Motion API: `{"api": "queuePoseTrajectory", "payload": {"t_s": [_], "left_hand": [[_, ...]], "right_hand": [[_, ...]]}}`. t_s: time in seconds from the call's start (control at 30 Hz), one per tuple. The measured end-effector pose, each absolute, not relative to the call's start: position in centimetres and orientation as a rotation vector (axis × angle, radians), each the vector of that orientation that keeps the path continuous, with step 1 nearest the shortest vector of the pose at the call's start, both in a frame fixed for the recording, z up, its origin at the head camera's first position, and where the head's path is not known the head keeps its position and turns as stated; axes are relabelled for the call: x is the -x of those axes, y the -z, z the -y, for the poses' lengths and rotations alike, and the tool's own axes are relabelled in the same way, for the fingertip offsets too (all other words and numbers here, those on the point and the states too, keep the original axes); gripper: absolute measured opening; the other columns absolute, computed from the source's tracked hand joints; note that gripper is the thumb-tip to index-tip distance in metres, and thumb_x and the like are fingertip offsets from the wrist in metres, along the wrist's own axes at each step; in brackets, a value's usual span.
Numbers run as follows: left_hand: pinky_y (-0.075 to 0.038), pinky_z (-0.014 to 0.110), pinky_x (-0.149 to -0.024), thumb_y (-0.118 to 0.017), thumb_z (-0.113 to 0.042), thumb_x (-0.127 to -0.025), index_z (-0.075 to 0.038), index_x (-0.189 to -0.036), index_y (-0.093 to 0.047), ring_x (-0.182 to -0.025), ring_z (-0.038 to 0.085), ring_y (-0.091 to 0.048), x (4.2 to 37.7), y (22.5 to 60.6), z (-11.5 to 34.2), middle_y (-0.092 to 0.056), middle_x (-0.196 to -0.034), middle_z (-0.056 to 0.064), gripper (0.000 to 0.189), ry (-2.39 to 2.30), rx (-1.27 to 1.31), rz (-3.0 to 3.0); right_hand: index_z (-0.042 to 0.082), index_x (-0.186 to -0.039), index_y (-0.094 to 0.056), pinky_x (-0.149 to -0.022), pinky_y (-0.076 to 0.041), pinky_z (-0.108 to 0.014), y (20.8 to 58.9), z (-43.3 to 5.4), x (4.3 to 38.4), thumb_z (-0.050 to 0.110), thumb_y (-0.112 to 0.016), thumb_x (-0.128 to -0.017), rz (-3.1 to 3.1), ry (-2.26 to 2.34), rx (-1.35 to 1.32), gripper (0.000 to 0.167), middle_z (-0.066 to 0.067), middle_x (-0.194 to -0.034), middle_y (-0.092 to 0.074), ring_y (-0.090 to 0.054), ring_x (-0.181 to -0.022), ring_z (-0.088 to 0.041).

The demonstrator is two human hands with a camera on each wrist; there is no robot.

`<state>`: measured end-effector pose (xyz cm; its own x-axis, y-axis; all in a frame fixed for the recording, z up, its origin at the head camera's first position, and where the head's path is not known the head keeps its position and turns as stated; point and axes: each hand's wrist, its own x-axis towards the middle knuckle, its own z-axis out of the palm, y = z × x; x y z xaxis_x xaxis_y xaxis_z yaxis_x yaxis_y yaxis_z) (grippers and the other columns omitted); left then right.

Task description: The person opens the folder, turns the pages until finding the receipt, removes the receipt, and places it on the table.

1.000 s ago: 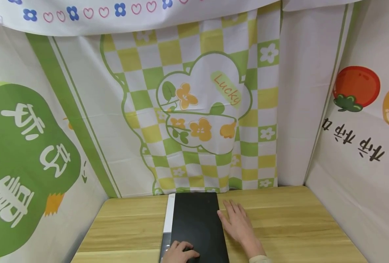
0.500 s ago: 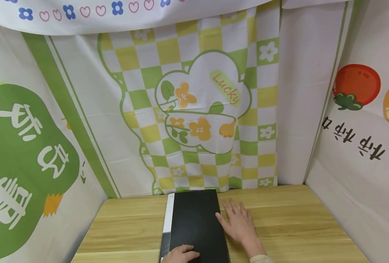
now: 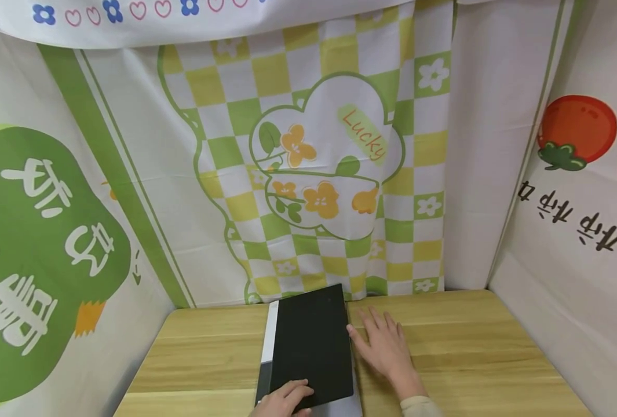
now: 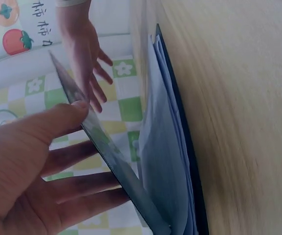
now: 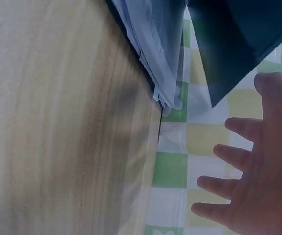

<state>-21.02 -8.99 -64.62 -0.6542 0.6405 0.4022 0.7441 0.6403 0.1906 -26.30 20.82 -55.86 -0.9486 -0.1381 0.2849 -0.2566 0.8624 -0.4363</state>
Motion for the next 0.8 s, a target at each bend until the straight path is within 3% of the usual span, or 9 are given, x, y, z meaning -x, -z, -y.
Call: {"api": "queuePoseTrajectory", "payload": {"t_s": [0.07,0.13,0.3,0.57,0.8], "left_hand": [[-0.062,0.029,-0.069,-0.068,-0.034,-0.104,-0.021,-0.121,-0.067,-0.104,0.018,-0.074,20.1,62.2,9.2,-0.071,-0.127,0.004,0.022,0.567,1.105,2.554],[-0.058,0.026,-0.061,-0.076,-0.024,-0.094,-0.019,-0.115,-0.067,-0.099,0.016,-0.074,19.2,59.7,9.3,-0.072,-0.123,0.003,0.023,0.601,1.092,2.496],[-0.056,0.017,-0.060,-0.083,-0.015,-0.072,-0.018,-0.099,-0.067,-0.089,0.010,-0.074,17.7,55.9,9.3,-0.075,-0.108,-0.002,0.031,0.577,1.025,2.353],[-0.054,0.015,-0.057,-0.080,-0.011,-0.063,-0.018,-0.091,-0.064,-0.078,0.006,-0.070,17.4,56.1,9.1,-0.072,-0.097,-0.004,0.033,0.611,0.894,2.257],[-0.055,0.014,-0.063,-0.077,-0.007,-0.059,-0.015,-0.090,-0.064,-0.080,0.006,-0.069,17.1,56.3,9.1,-0.072,-0.097,-0.004,0.034,0.653,0.806,2.187]], "right_hand": [[0.011,-0.161,-0.044,-0.112,-0.024,-0.083,55.8,-20.9,26.4,0.054,-0.045,-0.111,2.793,-0.695,-0.304,0.066,-0.024,-0.164,-0.040,-0.035,-0.145,-0.061],[0.011,-0.161,-0.043,-0.112,-0.024,-0.083,55.8,-20.9,26.4,0.054,-0.045,-0.111,2.797,-0.691,-0.305,0.066,-0.024,-0.164,-0.039,-0.035,-0.145,-0.061],[0.012,-0.162,-0.042,-0.110,-0.025,-0.085,55.8,-20.9,26.3,0.054,-0.043,-0.112,2.814,-0.705,-0.299,0.066,-0.025,-0.165,-0.038,-0.036,-0.144,-0.062],[0.012,-0.163,-0.041,-0.111,-0.024,-0.084,55.8,-21.0,26.3,0.055,-0.039,-0.112,2.833,-0.732,-0.284,0.066,-0.024,-0.166,-0.036,-0.034,-0.145,-0.061],[0.010,-0.160,-0.044,-0.112,-0.021,-0.085,55.4,-21.0,26.4,0.055,-0.037,-0.113,2.829,-0.763,-0.277,0.066,-0.026,-0.164,-0.038,-0.035,-0.145,-0.060]]}}
